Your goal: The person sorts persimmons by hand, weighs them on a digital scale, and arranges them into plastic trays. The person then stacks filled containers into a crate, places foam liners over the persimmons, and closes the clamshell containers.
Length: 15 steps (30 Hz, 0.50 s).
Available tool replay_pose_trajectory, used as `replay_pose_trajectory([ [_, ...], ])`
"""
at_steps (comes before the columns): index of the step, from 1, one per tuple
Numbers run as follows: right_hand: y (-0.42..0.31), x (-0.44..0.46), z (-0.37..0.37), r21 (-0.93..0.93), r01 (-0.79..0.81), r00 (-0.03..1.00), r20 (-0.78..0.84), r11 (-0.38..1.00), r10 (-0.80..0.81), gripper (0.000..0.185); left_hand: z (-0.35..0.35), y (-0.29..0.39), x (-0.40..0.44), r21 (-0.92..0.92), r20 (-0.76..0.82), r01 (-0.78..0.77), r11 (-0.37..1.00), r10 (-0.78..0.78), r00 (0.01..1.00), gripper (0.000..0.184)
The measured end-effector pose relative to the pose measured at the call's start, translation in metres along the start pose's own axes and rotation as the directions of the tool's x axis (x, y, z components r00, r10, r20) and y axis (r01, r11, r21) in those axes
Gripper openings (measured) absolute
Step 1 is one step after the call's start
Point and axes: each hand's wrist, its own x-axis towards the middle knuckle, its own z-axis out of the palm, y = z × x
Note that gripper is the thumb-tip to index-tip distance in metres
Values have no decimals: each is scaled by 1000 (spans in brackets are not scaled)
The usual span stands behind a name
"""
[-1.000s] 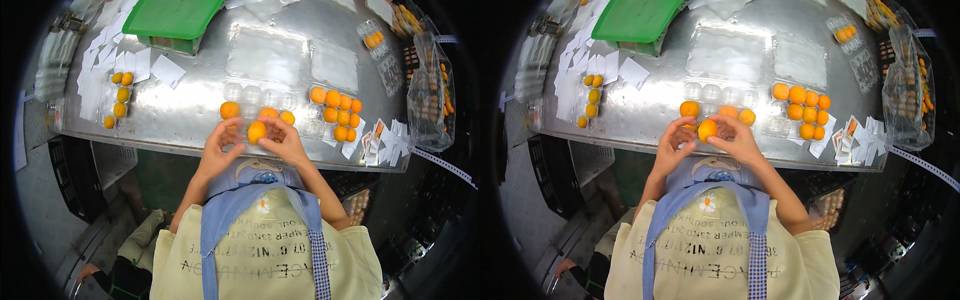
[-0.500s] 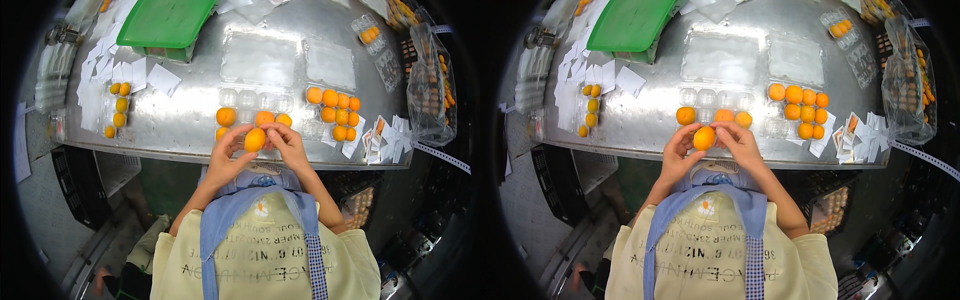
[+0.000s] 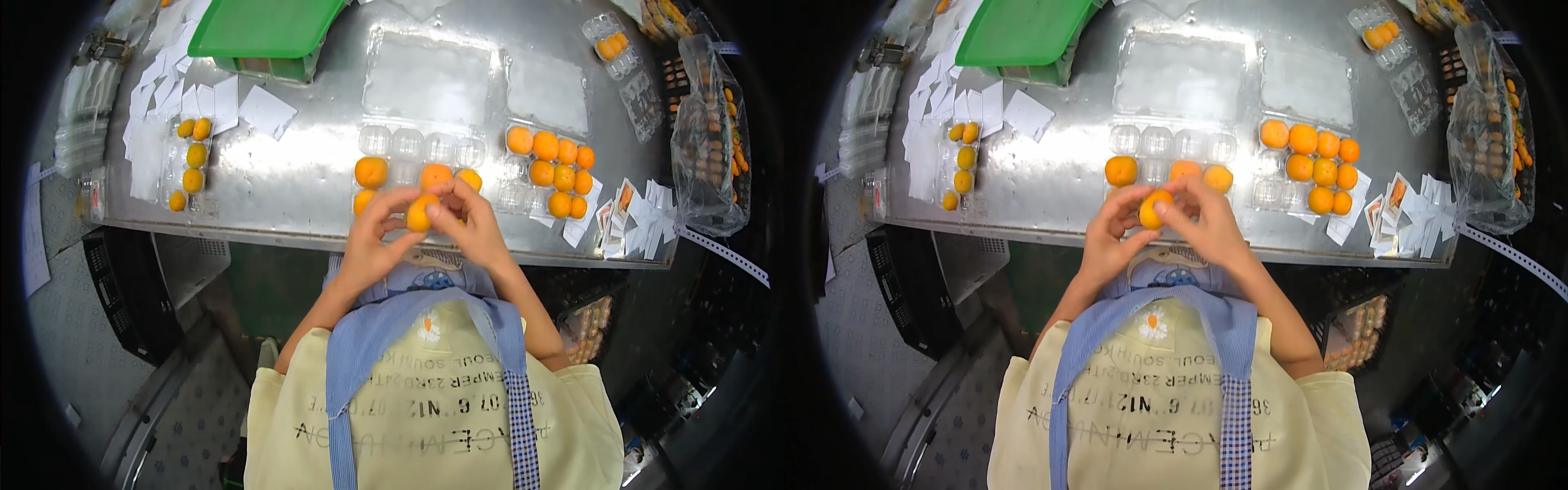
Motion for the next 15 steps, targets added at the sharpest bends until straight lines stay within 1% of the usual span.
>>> replay_pose_trajectory([
  [1, 4, 1, -3, -10, -36, 999, 10, 999, 36, 22, 0, 0, -1, -131, 5, 73, 989, -73, 997, 54],
  [3, 11, 3, -12, -33, -96, 995, 26, 995, 97, 25, 1, 7, 3, -379, 43, 204, 903, -203, 978, 54],
  [4, 11, 2, -11, -66, -56, 998, 15, 996, 57, 29, 0, 9, 4, -342, 64, 228, 912, -220, 973, 47],
  [7, 9, 1, -11, -77, -38, 999, -10, 996, 37, 28, -9, 4, 3, -565, 167, 386, 729, -357, 919, 44],
  [8, 10, 1, -11, -60, -38, 999, -10, 997, 38, 26, -7, 1, 2, -534, 129, 398, 746, -393, 910, 46],
  [10, 11, 1, -13, -28, -39, 999, -10, 999, 39, 23, -8, -3, 1, -527, 159, 416, 741, -395, 905, 48],
  [11, 11, -1, -14, -43, 17, 1000, 19, 999, -16, 23, -7, -3, 0, -523, 175, 428, 737, -398, 900, 49],
  [13, 8, -3, -14, -70, 136, 988, 80, 988, -131, 30, -6, -4, -1, -531, 170, 419, 737, -392, 904, 46],
  [15, -1, -4, -14, -107, 146, 979, 158, 983, -129, 37, -8, -4, 1, -529, 185, 425, 734, -389, 903, 46],
])
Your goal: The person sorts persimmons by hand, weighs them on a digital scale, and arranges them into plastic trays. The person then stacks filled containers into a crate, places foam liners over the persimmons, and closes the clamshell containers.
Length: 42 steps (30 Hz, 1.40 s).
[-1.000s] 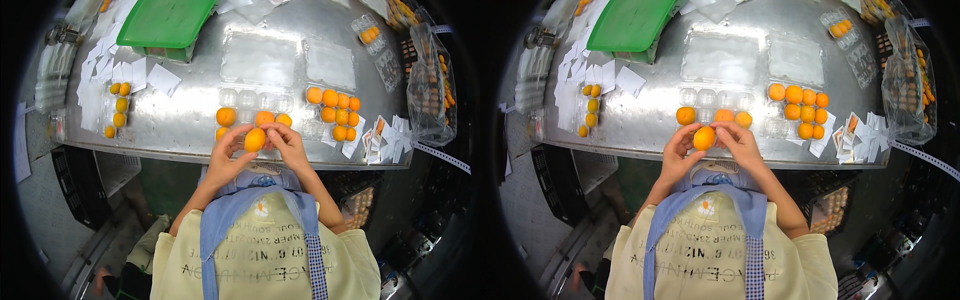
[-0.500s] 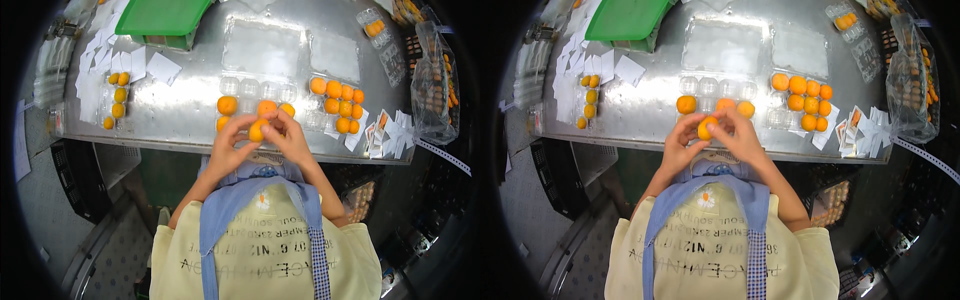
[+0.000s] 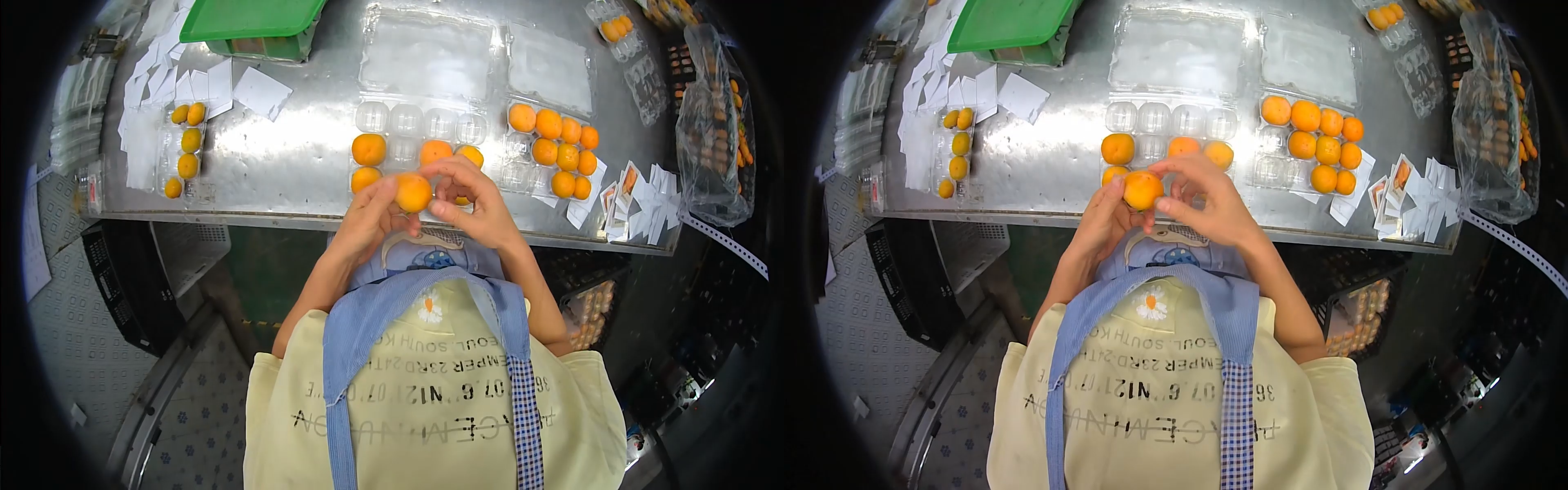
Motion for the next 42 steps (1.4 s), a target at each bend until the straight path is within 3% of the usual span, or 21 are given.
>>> replay_pose_trajectory([
  [4, -10, 3, 2, -194, 105, 992, 85, 975, -90, 49, 2, 1, 0, 59, -26, 44, 997, -43, 999, 50],
  [7, -7, 4, 7, -226, 138, 989, 87, 964, -121, 55, 3, 1, 0, 96, -34, 60, 994, -57, 998, 53],
  [13, -4, 1, 7, -329, 109, 990, -48, 938, -132, 53, 2, -3, 2, 110, -22, 26, 994, -24, 999, 54],
  [17, 1, 1, 6, -332, 100, 992, -43, 938, -121, 52, 13, 3, -1, 320, -110, 25, 947, 11, 994, 52],
  [19, 2, 1, 6, -344, 96, 993, -30, 934, -113, 52, 8, 3, 1, 284, -90, 36, 958, -11, 996, 52],
  [22, 2, 0, 5, -205, 49, 999, 8, 977, -49, 52, 1, 0, 3, 229, -87, 88, 970, -70, 994, 54],
  [28, 3, 0, 1, -249, 20, 992, 124, 968, 11, 54, -1, -3, 3, 287, -147, 157, 945, -118, 982, 61],
  [31, 15, -2, -1, -98, -65, 989, 123, 993, 77, 51, 1, -3, 1, 282, -186, 166, 945, -116, 976, 65],
  [34, 18, -3, 3, 202, -90, 993, 93, 975, 72, 50, -3, -3, 2, 282, -189, 163, 946, -111, 976, 68],
  [37, 10, -3, -4, 252, -219, 968, 174, 942, 179, 52, -1, -1, 2, 296, -171, 148, 944, -100, 980, 67],
  [42, 16, -4, -4, 344, -210, 973, 168, 915, 159, 55, 2, 0, 2, 352, -139, 126, 928, -81, 987, 66],
])
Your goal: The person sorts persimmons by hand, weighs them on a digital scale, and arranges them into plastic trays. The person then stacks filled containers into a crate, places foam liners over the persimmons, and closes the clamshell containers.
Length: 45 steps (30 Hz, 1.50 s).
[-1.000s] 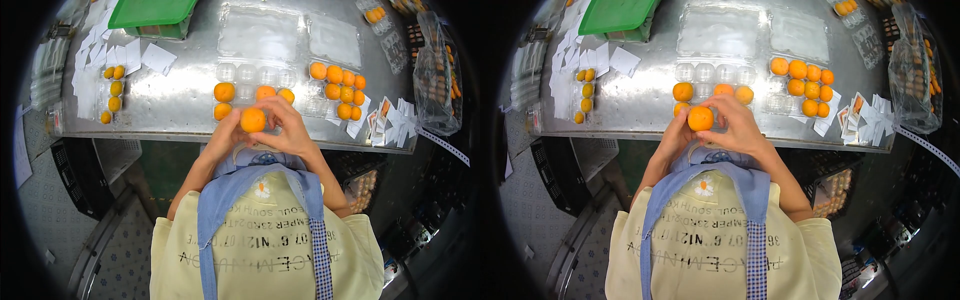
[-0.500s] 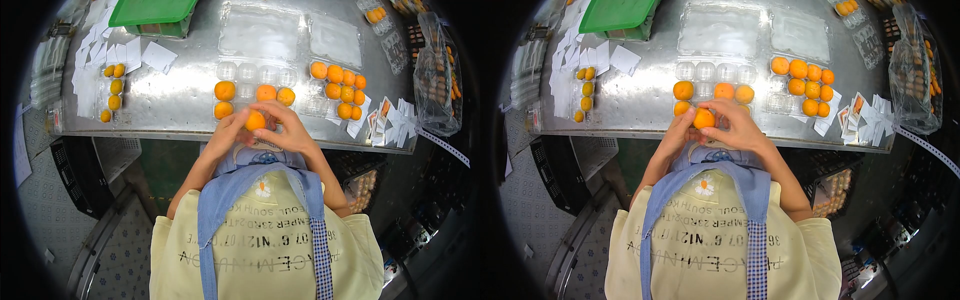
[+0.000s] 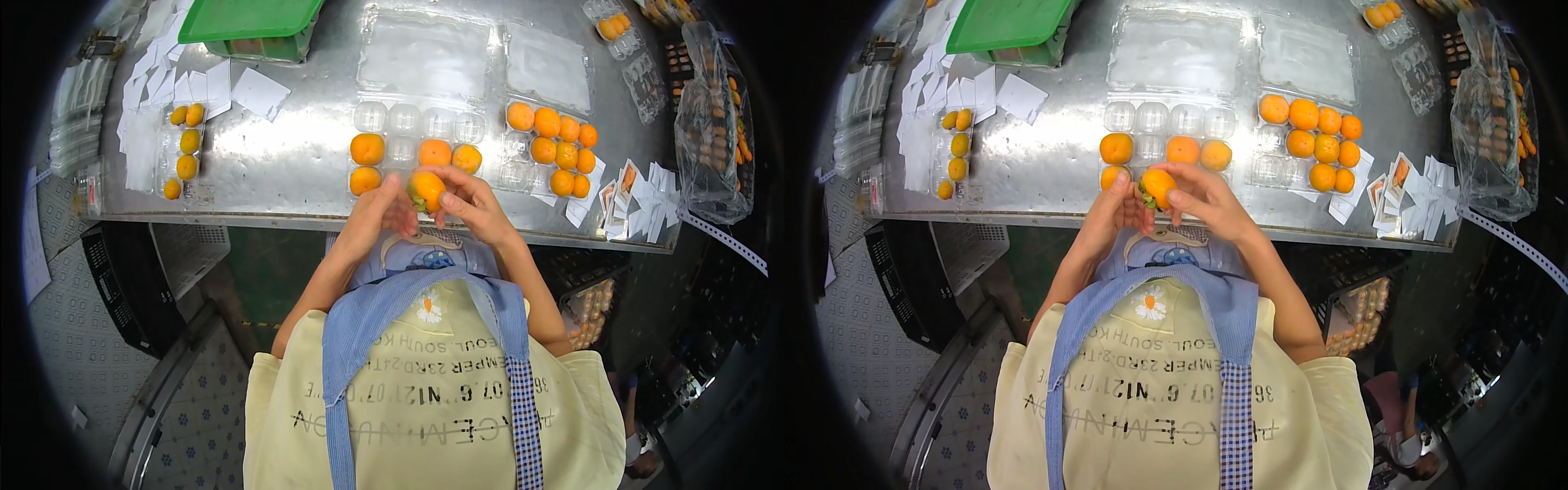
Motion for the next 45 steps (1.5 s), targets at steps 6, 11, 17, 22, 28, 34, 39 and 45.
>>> replay_pose_trajectory([
  [6, 3, -1, -1, 86, -17, 1000, -3, 996, 18, 52, 1, 1, -1, 0, -9, -33, 999, 33, 999, 63],
  [11, 5, -1, -2, 125, -30, 1000, -1, 992, 30, 53, 0, 1, 0, -33, -23, -39, 999, 38, 999, 59],
  [17, 6, -1, -1, 42, 9, 1000, 7, 999, -10, 50, 3, 0, 0, -38, -86, -15, 999, 12, 996, 58],
  [22, 9, -5, 0, 329, -63, 994, -65, 942, 90, 45, 0, -1, 3, 8, -84, -16, 1000, 17, 996, 54],
  [28, 15, -5, -5, 488, -130, 973, -103, 863, 205, 47, 1, -3, 8, 56, -67, -22, 998, 26, 997, 49],
  [34, 23, -3, -9, 398, -62, 945, -271, 915, 182, 43, -4, -10, 6, 45, -73, -68, 997, 72, 995, 39],
  [39, -8, -21, -71, 408, 120, 867, -486, 905, 105, 40, 7, 2, 5, 52, -126, -59, 997, 65, 990, 31],
  [45, -227, -123, -267, -150, 725, 434, -658, 672, -615, 81, -3, -4, 11, 22, -116, -89, 996, 91, 989, 26],
])
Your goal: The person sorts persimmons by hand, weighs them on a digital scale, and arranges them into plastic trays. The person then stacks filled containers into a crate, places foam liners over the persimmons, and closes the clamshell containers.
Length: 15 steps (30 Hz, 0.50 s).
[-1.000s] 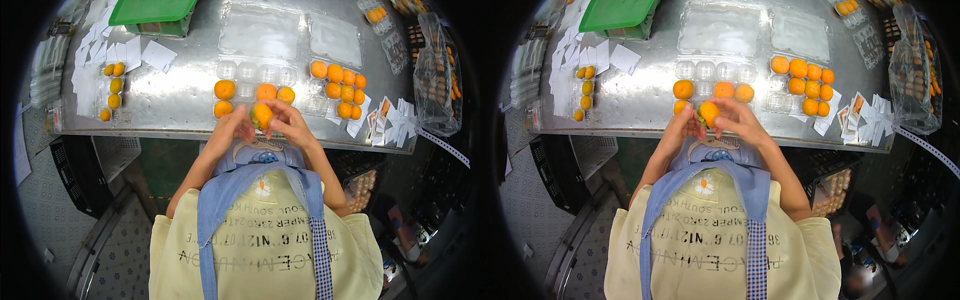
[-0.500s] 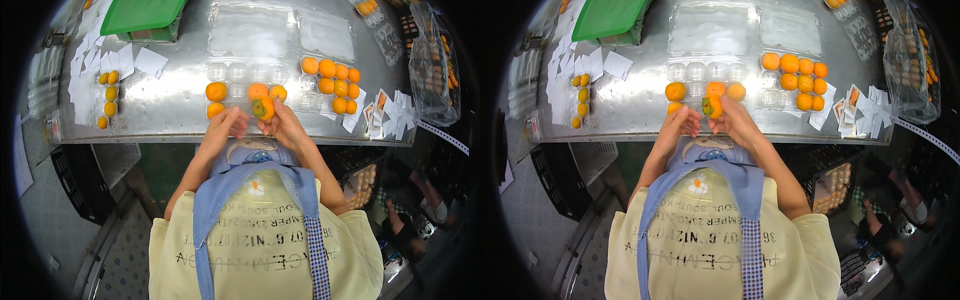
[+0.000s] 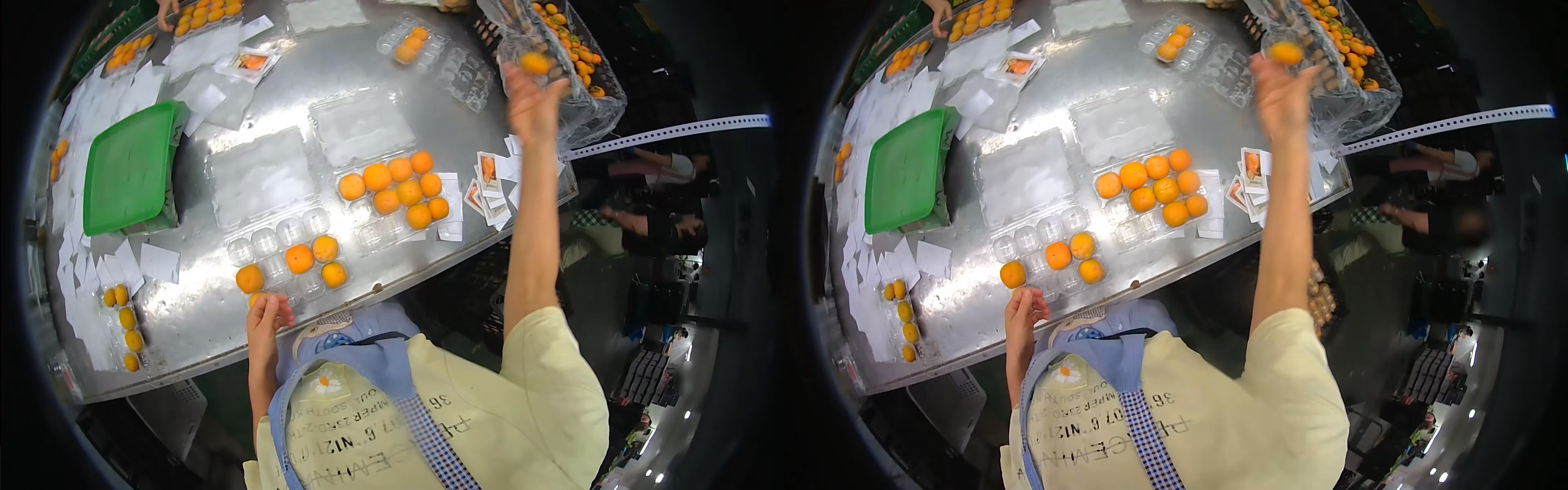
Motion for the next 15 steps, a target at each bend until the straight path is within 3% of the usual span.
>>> replay_pose_trajectory([
  [1, -31, 24, -22, 12, 67, 998, 20, 998, -67, 88, 0, -2, 1, 6, 4, -6, 1000, 5, 1000, 26],
  [2, -52, 25, 4, 2, 137, 976, -174, 991, -134, 90, 0, -2, 1, 0, 12, -13, 1000, 13, 1000, 26],
  [3, -63, 26, 9, 41, 148, 982, -120, 988, -142, 85, 1, -2, 2, -6, 6, -18, 1000, 18, 1000, 25],
  [5, -50, 17, 17, -103, 161, 987, 4, 982, -161, 65, 1, -3, 1, -23, -17, -26, 999, 26, 1000, 24],
  [7, 1, 1, 12, -186, -53, 997, 41, 981, 61, 44, -2, -8, 5, 24, -60, -60, 998, 62, 996, 23],
  [8, 32, -22, 35, -268, -156, 988, -37, 951, 151, 33, -9, -12, 4, 49, -111, -63, 997, 68, 992, 23],
  [10, 101, -62, 58, -522, -285, 949, -38, 804, 312, 32, -18, -12, 3, 29, -146, -142, 990, 144, 979, 21],
  [13, 192, -122, 79, -743, -219, 822, 208, 632, 529, 31, -37, -12, 1, 8, -263, -233, 972, 227, 938, 15],
  [15, 230, -159, 108, -807, 43, 742, 421, 589, 522, 29, -49, -12, -1, 7, -342, -229, 973, 217, 914, 14],
])
